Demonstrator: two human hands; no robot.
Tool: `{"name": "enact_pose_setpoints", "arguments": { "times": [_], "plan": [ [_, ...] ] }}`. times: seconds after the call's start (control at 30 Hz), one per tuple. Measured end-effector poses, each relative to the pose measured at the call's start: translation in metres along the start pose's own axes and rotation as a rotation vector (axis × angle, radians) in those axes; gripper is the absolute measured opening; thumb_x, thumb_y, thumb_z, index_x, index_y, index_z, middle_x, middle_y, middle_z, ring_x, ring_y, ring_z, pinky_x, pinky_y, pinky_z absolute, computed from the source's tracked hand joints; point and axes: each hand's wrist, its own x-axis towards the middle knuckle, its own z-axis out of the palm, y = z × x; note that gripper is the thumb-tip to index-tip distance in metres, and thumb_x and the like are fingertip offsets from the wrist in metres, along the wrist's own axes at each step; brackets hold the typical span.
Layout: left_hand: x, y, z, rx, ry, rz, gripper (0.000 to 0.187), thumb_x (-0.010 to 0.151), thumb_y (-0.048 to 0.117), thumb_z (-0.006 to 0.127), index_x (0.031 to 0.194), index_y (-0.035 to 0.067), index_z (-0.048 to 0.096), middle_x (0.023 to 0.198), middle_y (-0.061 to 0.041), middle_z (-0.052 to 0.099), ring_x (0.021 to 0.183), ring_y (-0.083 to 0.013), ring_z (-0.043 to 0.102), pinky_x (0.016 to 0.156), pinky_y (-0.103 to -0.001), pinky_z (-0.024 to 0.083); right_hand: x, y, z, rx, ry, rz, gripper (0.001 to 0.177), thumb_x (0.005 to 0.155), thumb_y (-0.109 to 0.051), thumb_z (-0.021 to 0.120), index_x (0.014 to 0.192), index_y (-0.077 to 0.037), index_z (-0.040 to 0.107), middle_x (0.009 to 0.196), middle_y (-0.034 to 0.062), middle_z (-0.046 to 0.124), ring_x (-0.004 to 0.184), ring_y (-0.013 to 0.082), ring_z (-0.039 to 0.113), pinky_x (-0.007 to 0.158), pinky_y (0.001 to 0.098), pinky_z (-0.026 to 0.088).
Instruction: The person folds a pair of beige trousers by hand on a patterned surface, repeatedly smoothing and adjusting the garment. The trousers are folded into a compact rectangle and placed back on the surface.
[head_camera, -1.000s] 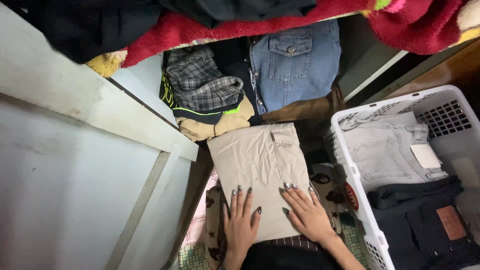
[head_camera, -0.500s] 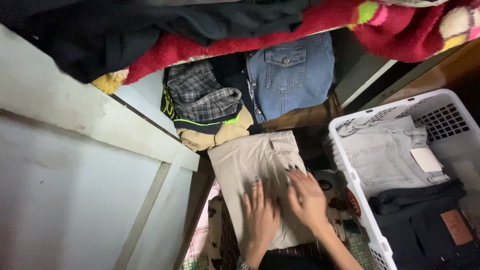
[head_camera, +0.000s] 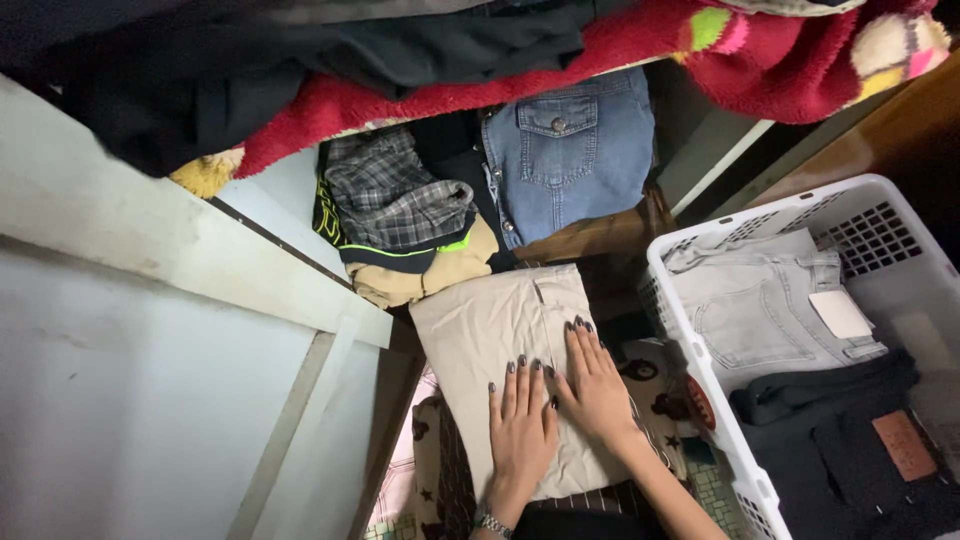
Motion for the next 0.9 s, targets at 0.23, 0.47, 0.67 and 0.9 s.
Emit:
{"name": "enact_pose_setpoints", "arguments": {
  "times": [0.23, 0.47, 0.67, 0.9],
  "plan": [
    [0.002, -0.002, -0.008, -0.001, 0.002, 0.009, 0.068, 0.101, 0.051, 0.034, 0.162, 0.02, 0.026, 0.168, -0.001, 0.026, 0.155, -0.019, 0.021, 0.126, -0.048, 0.01, -0.031, 0.0, -0.014, 0.09, -0.123, 0.087, 0.076, 0.101, -0.044, 0.043, 0.162, -0.004, 0.02, 0.169, 0.0165, 0.022, 0.157, 0.0319, 0.019, 0.124, 0.0438, 0.024],
    [0.006, -0.001, -0.013, 0.102, 0.1, -0.007, 0.067, 0.104, 0.053, 0.021, 0.163, 0.021, 0.015, 0.171, 0.0, 0.014, 0.159, -0.0157, 0.011, 0.131, -0.044, 0.003, -0.069, 0.017, -0.034, 0.092, -0.559, 0.437, 0.076, 0.107, -0.055, 0.019, 0.163, -0.004, 0.008, 0.17, 0.0169, 0.01, 0.158, 0.0286, 0.015, 0.13, 0.0435, 0.017],
    [0.007, -0.002, -0.018, 0.048, -0.014, 0.035, 0.069, 0.1, 0.049, 0.036, 0.162, 0.019, 0.026, 0.169, -0.003, 0.023, 0.158, -0.0211, 0.017, 0.127, -0.048, 0.01, -0.032, 0.004, -0.069, -0.091, -0.279, 0.336, 0.081, 0.104, -0.057, 0.032, 0.162, -0.003, 0.016, 0.169, 0.0215, 0.017, 0.157, 0.0309, 0.016, 0.125, 0.0489, 0.02],
    [0.006, -0.002, -0.01, -0.147, -0.169, 0.011, 0.063, 0.103, 0.047, 0.037, 0.155, 0.012, 0.039, 0.162, -0.01, 0.036, 0.152, -0.0265, 0.026, 0.124, -0.052, 0.01, 0.045, -0.015, -0.008, 0.03, 0.035, -0.203, 0.058, 0.102, -0.034, 0.046, 0.155, -0.009, 0.042, 0.16, 0.0136, 0.043, 0.152, 0.0303, 0.034, 0.126, 0.047, 0.019]
  ]
}}
